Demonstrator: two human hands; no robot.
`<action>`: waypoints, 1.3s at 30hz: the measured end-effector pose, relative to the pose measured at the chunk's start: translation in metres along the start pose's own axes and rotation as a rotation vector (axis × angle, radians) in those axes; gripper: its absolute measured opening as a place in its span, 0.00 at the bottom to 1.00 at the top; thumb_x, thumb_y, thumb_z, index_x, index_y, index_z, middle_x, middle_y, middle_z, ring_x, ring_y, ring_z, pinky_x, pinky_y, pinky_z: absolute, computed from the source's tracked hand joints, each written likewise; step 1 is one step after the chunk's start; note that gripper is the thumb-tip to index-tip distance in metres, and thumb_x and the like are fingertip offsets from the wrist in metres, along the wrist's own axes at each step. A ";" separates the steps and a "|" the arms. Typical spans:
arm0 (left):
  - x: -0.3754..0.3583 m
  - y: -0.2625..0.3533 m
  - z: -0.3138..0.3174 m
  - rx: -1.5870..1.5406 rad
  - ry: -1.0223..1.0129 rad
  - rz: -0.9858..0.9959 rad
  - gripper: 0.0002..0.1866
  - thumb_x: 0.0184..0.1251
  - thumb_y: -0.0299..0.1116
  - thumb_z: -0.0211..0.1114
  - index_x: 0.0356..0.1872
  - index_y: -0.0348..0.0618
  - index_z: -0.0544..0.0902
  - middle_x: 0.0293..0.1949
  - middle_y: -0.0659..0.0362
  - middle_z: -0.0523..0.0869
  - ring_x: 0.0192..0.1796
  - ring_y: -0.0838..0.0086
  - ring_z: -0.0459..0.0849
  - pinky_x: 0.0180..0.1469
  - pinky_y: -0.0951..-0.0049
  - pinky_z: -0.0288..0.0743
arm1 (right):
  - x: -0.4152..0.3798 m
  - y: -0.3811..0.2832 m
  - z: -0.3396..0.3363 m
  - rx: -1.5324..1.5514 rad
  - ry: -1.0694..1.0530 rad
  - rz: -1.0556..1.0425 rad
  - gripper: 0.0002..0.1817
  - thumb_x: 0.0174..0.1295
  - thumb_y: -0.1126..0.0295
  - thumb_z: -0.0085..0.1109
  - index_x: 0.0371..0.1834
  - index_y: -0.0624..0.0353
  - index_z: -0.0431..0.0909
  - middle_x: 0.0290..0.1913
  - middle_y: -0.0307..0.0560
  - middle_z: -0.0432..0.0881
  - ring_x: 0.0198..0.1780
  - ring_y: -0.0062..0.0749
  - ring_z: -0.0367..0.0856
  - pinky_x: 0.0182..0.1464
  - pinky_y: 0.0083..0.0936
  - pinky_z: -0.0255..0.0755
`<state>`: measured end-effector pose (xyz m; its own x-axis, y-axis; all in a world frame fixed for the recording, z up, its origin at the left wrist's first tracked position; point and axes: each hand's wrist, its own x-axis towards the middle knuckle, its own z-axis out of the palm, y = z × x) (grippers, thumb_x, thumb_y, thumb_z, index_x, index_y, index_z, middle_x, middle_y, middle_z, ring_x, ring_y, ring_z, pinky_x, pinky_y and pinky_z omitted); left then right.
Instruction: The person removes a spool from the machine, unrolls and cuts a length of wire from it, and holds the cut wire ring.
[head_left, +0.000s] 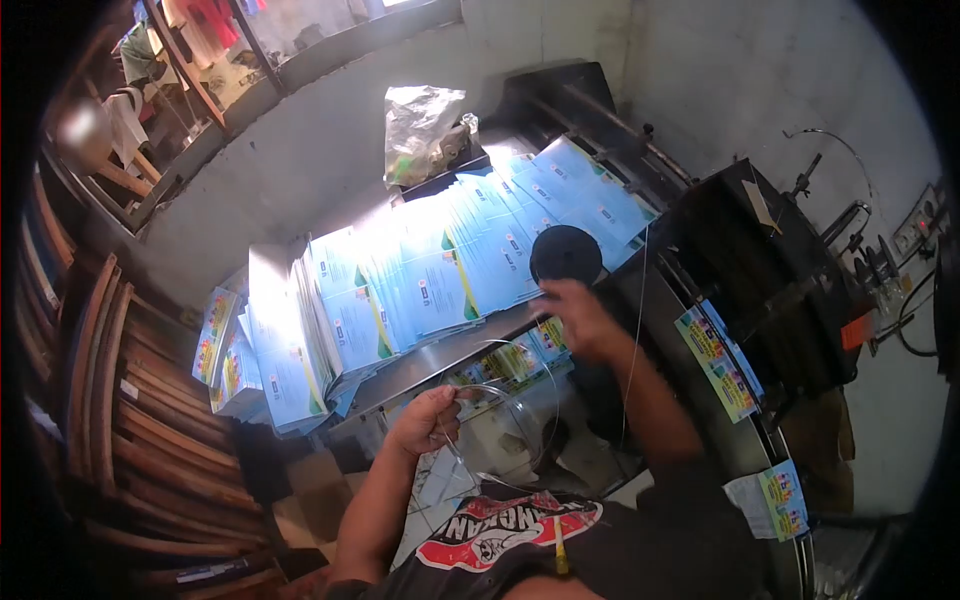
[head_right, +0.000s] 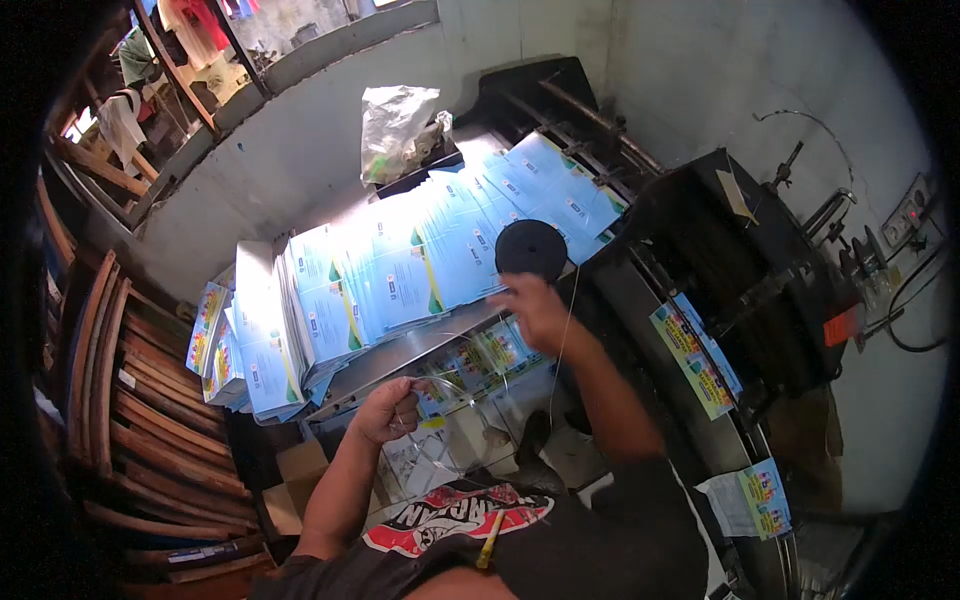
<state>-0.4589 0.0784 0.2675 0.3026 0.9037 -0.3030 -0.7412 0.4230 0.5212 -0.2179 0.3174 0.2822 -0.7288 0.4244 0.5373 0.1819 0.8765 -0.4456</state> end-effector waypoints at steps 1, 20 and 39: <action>0.003 0.002 0.002 0.006 0.005 -0.045 0.16 0.75 0.44 0.50 0.49 0.43 0.78 0.15 0.71 0.58 0.15 0.85 0.54 0.17 0.80 0.48 | -0.014 -0.019 -0.003 -0.007 0.002 0.002 0.18 0.53 0.76 0.57 0.49 0.52 0.81 0.55 0.53 0.76 0.57 0.50 0.73 0.62 0.42 0.63; 0.187 0.099 0.070 0.352 -0.006 -0.173 0.17 0.75 0.47 0.51 0.51 0.46 0.77 0.15 0.73 0.57 0.14 0.88 0.53 0.14 0.85 0.47 | -0.006 0.065 -0.061 0.253 0.343 0.627 0.11 0.60 0.62 0.61 0.37 0.59 0.83 0.35 0.51 0.82 0.38 0.42 0.81 0.41 0.33 0.73; 0.130 0.110 0.005 0.153 0.415 -0.151 0.15 0.74 0.45 0.52 0.49 0.48 0.78 0.14 0.73 0.57 0.13 0.87 0.52 0.13 0.85 0.46 | 0.138 0.137 0.005 0.026 -0.418 0.540 0.23 0.48 0.52 0.68 0.43 0.56 0.83 0.46 0.50 0.83 0.49 0.43 0.81 0.53 0.35 0.73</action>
<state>-0.4985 0.2432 0.2894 0.1115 0.7412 -0.6620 -0.6014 0.5807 0.5488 -0.2964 0.4952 0.2918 -0.7351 0.6727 -0.0849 0.5796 0.5585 -0.5934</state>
